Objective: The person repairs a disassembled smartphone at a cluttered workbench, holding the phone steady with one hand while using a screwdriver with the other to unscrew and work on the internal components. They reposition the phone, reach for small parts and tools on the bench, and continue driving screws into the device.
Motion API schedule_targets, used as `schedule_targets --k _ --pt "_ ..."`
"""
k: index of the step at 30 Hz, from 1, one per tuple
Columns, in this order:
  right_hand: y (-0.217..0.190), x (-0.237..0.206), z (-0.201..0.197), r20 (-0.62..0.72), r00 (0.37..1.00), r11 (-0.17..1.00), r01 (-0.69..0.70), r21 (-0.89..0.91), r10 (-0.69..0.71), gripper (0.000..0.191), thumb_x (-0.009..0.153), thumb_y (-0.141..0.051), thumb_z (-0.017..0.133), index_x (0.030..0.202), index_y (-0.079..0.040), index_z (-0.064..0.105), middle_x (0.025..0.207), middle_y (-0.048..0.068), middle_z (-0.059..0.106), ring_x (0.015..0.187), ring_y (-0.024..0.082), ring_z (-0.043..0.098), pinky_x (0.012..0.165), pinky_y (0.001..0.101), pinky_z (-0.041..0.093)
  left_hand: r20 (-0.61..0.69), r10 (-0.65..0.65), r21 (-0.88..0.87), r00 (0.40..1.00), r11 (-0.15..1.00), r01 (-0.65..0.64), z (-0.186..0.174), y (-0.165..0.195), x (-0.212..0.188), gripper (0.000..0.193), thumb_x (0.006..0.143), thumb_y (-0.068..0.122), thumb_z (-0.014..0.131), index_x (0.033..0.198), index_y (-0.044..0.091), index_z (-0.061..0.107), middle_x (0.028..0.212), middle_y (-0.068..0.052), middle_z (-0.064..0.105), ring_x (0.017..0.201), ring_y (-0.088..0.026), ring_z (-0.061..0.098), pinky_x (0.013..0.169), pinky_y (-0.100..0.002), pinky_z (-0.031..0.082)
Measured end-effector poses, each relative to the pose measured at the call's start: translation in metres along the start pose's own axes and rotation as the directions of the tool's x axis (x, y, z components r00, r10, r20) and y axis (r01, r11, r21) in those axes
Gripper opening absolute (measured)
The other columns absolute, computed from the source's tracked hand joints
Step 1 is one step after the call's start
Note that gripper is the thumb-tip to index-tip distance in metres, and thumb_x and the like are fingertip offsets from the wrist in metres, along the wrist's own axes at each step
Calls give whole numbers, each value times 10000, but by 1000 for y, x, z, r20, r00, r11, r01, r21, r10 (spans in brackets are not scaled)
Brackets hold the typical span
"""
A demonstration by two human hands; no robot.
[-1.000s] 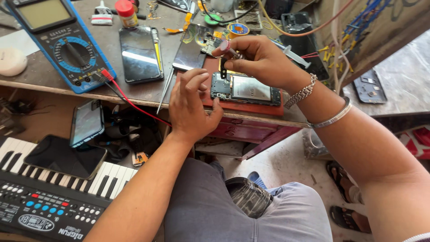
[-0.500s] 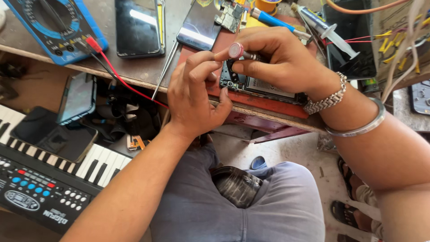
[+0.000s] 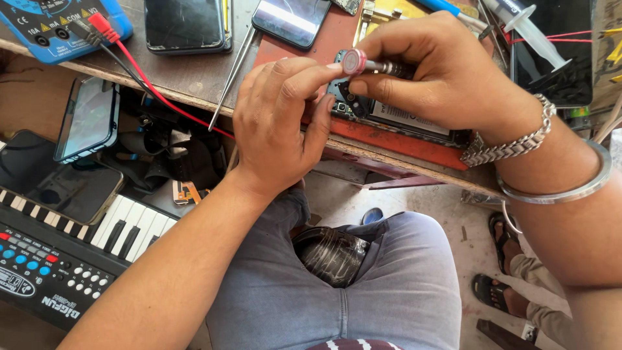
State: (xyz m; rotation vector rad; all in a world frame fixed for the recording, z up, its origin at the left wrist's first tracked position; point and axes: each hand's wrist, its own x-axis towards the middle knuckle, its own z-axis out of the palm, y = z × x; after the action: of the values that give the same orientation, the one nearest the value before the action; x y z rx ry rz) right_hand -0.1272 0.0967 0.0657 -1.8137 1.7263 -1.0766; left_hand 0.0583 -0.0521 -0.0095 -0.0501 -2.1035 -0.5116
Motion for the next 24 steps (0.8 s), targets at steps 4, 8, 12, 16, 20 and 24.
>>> schedule_targets --k 4,8,12,16,20,24 --pt "4 -1 1 8 998 998 -63 3 63 141 1014 -32 726 1145 7 688 919 3 686 824 34 581 706 211 483 45 -16 -61 999 998 19 -3 1 1 352 1058 93 705 1373 152 557 1126 -8 649 1035 -219 651 1040 -388 465" --pt "8 -2 3 23 998 998 -51 23 50 136 1041 -11 705 1172 6 675 950 6 673 874 40 579 758 212 494 17 -5 -72 1000 997 6 -4 2 3 380 1049 108 758 1380 150 577 1129 -18 666 1024 -224 646 1032 -393 477" --pt "6 -1 4 11 1000 993 7 115 -8 167 1090 -2 700 1213 4 587 1055 11 665 993 27 624 915 215 541 -23 1 -78 1000 997 -3 -5 3 6 374 1010 114 807 1337 124 626 1174 -35 671 1044 -250 646 968 -377 484" --pt "3 2 5 -14 999 990 -37 135 40 301 984 -6 699 1239 -22 539 1087 13 667 1035 49 642 879 214 534 -6 -1 -84 1000 996 0 -4 2 6 328 1009 133 836 1306 129 697 1142 -7 676 1019 -232 646 949 -364 484" --pt "2 2 3 3 1000 998 -8 67 8 281 1018 -5 722 1252 -17 565 1062 25 699 998 68 669 835 220 542 26 9 -75 1000 997 -7 -5 0 5 336 994 154 838 1306 117 719 1112 -14 666 995 -243 637 939 -383 481" --pt "3 1 1 17 996 984 91 -153 -89 209 1014 2 768 1192 -7 659 999 38 692 903 92 644 783 241 524 13 31 -101 999 994 -29 -4 -3 6 229 1009 147 829 1216 116 736 1096 -10 682 993 -235 649 967 -396 489"
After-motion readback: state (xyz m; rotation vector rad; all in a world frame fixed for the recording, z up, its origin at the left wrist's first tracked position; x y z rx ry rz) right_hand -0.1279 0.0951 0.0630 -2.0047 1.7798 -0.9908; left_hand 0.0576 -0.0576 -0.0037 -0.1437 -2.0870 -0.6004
